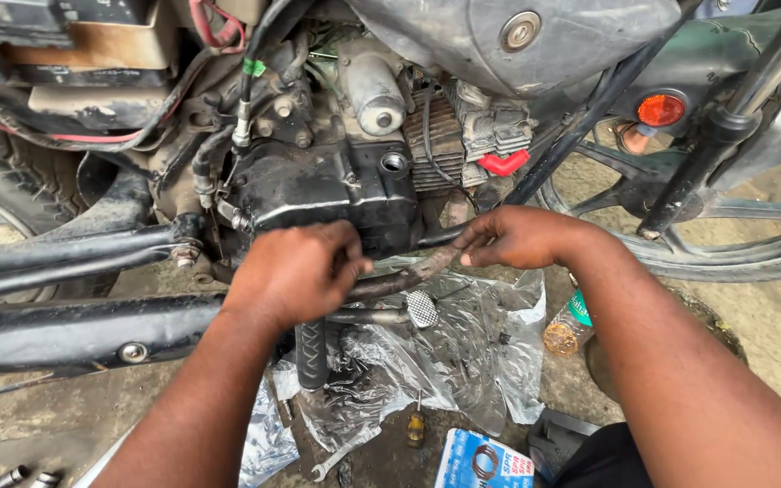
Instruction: The person is repairing the engine area of a motorcycle, specifically working on wiring and components near the battery.
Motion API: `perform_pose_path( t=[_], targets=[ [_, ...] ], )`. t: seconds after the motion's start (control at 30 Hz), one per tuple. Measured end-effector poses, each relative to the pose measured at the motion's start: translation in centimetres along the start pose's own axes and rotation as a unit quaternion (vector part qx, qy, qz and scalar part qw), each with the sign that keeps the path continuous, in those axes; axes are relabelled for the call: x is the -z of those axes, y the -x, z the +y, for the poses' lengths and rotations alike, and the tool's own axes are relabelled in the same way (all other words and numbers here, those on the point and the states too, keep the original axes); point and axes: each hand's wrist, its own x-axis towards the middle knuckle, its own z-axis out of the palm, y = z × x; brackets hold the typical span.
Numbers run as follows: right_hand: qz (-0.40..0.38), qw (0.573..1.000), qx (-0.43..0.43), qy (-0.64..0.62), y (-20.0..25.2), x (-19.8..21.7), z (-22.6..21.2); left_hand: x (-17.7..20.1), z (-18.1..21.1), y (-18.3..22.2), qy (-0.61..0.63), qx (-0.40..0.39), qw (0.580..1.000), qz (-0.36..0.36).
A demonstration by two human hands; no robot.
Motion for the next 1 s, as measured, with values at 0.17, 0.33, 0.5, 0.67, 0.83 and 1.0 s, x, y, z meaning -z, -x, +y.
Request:
perform_pose_path(
  t=[0.17, 0.33, 0.5, 0.67, 0.83, 1.0],
  targets=[
    [-0.005, 0.999, -0.031, 0.008, -0.7, 0.3, 1.1, -0.5, 0.0, -0.2, -0.024, 0.009, 0.994, -0.108],
    [-0.003, 1.0, -0.006, 0.016, -1.5, 0.0, 0.8, -0.7, -0.6, 0.1, -0.002, 0.029, 0.992, -0.123],
    [-0.01, 0.999, 0.009, 0.046, -1.8, 0.0, 0.2, 2.6, -0.8, 0.4, -0.006, 0.001, 0.996, -0.094],
    [0.001, 0.998, 0.004, 0.069, -2.8, -0.1, -3.9, 9.1, -1.9, 1.6, 0.064, 0.024, 0.995, 0.068],
    [-0.009, 0.984, -0.06, 0.17, -6.2, -1.1, -4.9, 11.7, -5.8, 5.4, -0.055, -0.048, 0.996, 0.051],
    [0.099, 0.993, -0.033, 0.057, -12.7, -3.6, 2.8, 12.2, -9.2, 13.4, -0.135, 0.05, 0.987, -0.076]
  ],
)
